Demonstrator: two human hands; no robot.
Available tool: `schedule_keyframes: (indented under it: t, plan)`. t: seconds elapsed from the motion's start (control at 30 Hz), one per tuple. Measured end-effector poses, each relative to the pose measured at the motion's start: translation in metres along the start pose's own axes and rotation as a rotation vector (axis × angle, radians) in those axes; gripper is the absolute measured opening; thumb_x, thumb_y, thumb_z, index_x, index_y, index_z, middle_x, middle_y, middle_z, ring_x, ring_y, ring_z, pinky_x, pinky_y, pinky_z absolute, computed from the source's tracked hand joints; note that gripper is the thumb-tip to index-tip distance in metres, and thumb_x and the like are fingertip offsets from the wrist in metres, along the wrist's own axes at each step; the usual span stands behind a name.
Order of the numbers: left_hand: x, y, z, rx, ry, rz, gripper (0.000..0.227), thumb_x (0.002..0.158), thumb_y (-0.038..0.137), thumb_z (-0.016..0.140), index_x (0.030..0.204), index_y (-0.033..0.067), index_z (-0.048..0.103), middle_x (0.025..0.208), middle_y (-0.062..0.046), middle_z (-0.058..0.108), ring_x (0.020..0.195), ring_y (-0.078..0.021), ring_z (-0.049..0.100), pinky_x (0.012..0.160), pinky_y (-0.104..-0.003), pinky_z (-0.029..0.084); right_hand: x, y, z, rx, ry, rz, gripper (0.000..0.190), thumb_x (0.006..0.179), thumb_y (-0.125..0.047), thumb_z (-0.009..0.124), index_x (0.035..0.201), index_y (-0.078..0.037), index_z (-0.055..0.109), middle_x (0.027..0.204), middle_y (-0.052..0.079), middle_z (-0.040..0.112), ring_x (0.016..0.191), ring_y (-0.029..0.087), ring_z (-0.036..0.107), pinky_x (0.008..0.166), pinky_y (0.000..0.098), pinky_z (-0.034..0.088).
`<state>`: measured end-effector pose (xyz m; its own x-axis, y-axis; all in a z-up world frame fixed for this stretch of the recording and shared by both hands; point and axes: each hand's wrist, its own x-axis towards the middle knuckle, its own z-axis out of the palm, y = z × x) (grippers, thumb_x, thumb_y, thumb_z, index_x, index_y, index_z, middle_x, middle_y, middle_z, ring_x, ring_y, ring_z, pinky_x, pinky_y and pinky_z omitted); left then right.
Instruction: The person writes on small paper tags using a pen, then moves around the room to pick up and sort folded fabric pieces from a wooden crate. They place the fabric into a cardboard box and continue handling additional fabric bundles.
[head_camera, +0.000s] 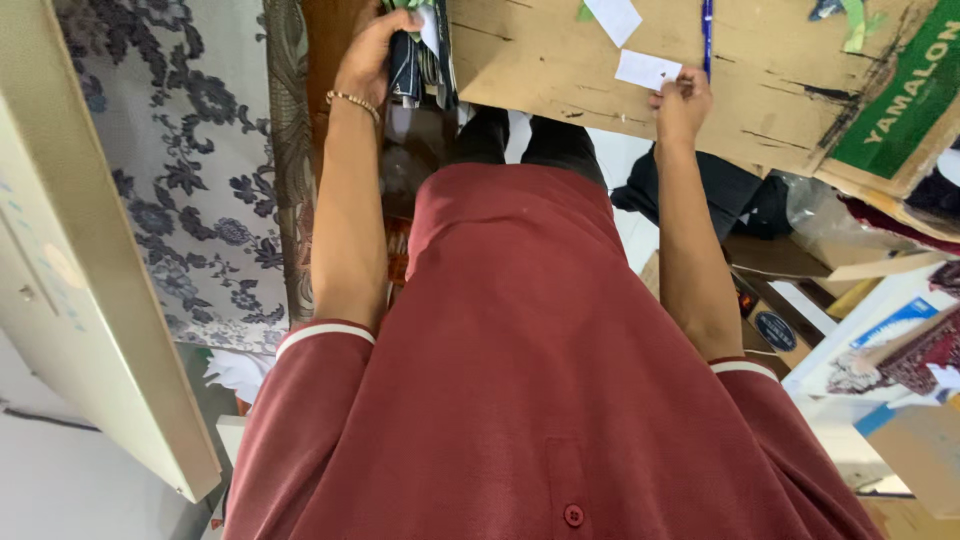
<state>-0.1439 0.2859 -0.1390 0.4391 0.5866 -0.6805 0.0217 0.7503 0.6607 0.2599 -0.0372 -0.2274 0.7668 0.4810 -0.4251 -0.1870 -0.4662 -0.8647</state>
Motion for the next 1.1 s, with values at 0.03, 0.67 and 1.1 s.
schedule_keyframes:
  t: [0.03, 0.67, 1.1]
  plan:
    - [-0.006, 0.003, 0.002, -0.036, -0.005, 0.031, 0.082, 0.072, 0.013, 0.081, 0.147, -0.0004, 0.049, 0.114, -0.013, 0.068, 0.101, -0.0261, 0.069, 0.090, -0.037, 0.061, -0.004, -0.001, 0.000, 0.000, 0.002, -0.080, 0.021, 0.095, 0.002, 0.066, 0.115, -0.001, 0.061, 0.106, 0.011, 0.066, 0.087, 0.019, 0.067, 0.066, 0.0336, 0.058]
    - [-0.022, 0.012, 0.027, 0.048, 0.140, -0.002, 0.068, 0.078, 0.017, 0.074, 0.140, 0.0021, 0.052, 0.103, -0.016, 0.071, 0.085, -0.0255, 0.076, 0.075, -0.037, 0.068, -0.145, -0.174, 0.231, -0.424, -0.635, -0.395, 0.059, 0.104, -0.008, 0.066, 0.156, -0.017, 0.039, 0.117, 0.021, 0.069, 0.097, 0.038, 0.069, 0.091, 0.0463, 0.054]
    - [-0.014, 0.023, 0.014, -0.068, -0.039, 0.033, 0.029, 0.087, 0.010, 0.066, 0.115, 0.0027, 0.065, 0.095, -0.007, 0.069, 0.081, -0.0184, 0.071, 0.076, -0.033, 0.063, -0.153, -0.212, 0.223, -0.425, -0.464, -0.895, 0.044, 0.088, 0.010, 0.061, 0.127, -0.010, 0.056, 0.108, 0.018, 0.055, 0.094, 0.038, 0.063, 0.081, 0.0465, 0.051]
